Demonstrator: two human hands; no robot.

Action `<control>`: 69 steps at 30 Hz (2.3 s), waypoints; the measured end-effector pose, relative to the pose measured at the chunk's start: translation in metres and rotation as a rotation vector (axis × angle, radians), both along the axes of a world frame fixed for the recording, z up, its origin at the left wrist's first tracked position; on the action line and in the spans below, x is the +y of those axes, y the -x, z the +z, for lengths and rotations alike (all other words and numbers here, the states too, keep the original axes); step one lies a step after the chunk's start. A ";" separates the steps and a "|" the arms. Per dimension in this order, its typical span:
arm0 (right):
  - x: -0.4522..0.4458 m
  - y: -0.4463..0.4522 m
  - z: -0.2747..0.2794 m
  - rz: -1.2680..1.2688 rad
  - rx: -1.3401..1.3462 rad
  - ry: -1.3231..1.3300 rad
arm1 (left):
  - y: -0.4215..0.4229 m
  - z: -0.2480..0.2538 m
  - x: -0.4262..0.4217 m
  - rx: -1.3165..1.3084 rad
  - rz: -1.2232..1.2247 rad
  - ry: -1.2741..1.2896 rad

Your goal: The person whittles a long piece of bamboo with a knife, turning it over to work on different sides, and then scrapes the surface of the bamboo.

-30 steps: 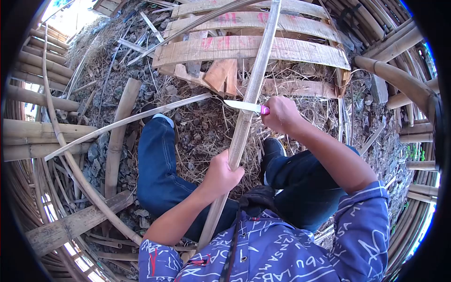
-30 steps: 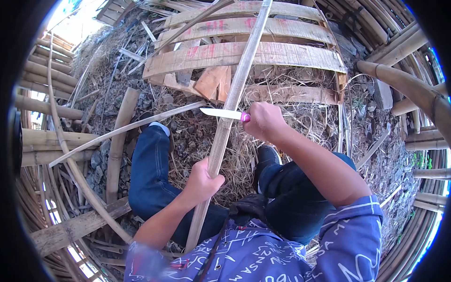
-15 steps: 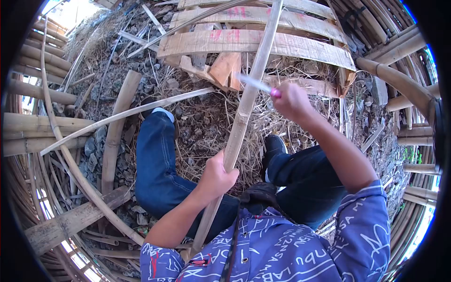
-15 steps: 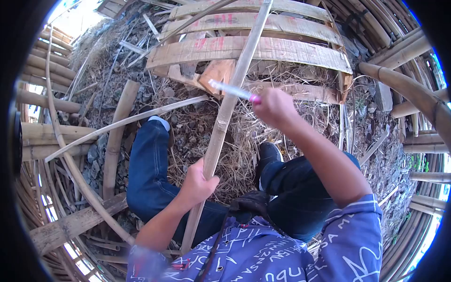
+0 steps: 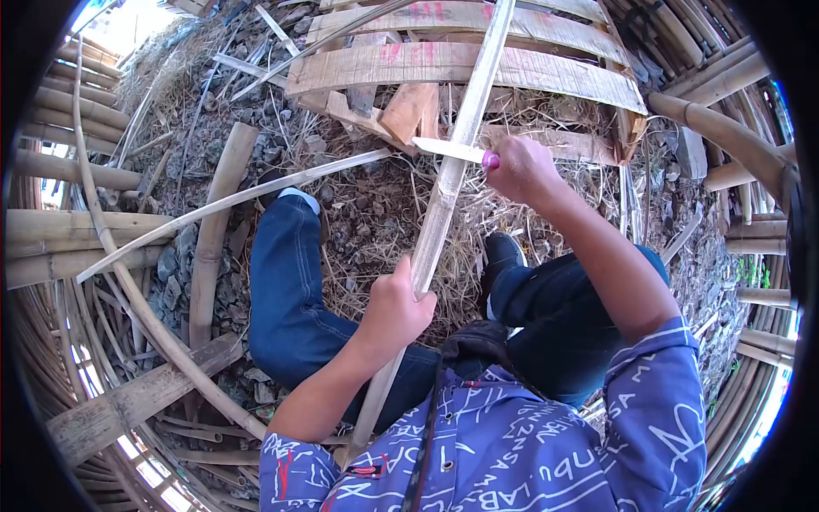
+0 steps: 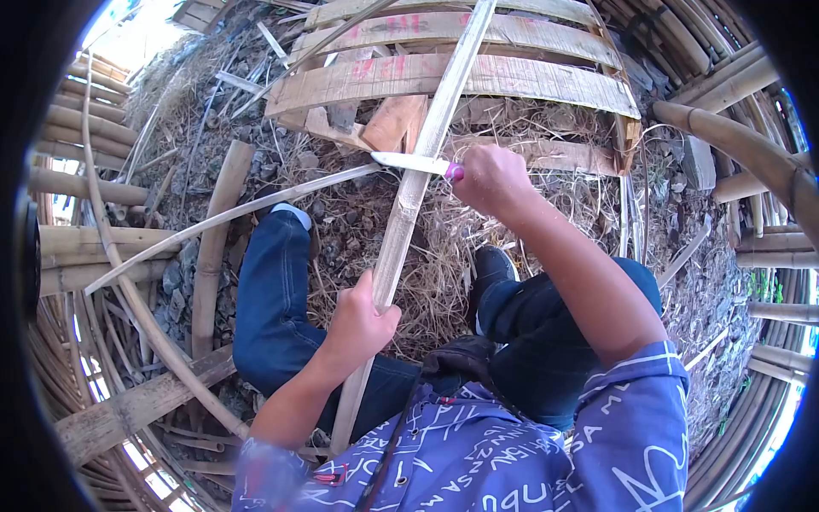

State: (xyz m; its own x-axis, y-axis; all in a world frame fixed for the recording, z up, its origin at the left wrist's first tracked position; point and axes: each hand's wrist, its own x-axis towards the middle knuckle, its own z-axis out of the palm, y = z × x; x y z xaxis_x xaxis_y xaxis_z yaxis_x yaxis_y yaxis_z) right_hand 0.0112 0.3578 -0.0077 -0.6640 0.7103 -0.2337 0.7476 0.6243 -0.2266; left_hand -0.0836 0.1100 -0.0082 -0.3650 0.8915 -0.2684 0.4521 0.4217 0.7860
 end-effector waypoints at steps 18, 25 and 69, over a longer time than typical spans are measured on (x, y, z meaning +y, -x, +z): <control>-0.037 0.004 0.009 -0.011 0.004 0.147 | 0.005 -0.012 -0.021 0.051 0.050 -0.004; -0.025 0.009 0.001 0.015 -0.034 0.102 | 0.003 0.000 -0.013 0.093 -0.011 0.045; 0.043 -0.022 -0.022 -0.473 0.191 0.049 | 0.005 -0.005 -0.031 0.035 0.001 0.020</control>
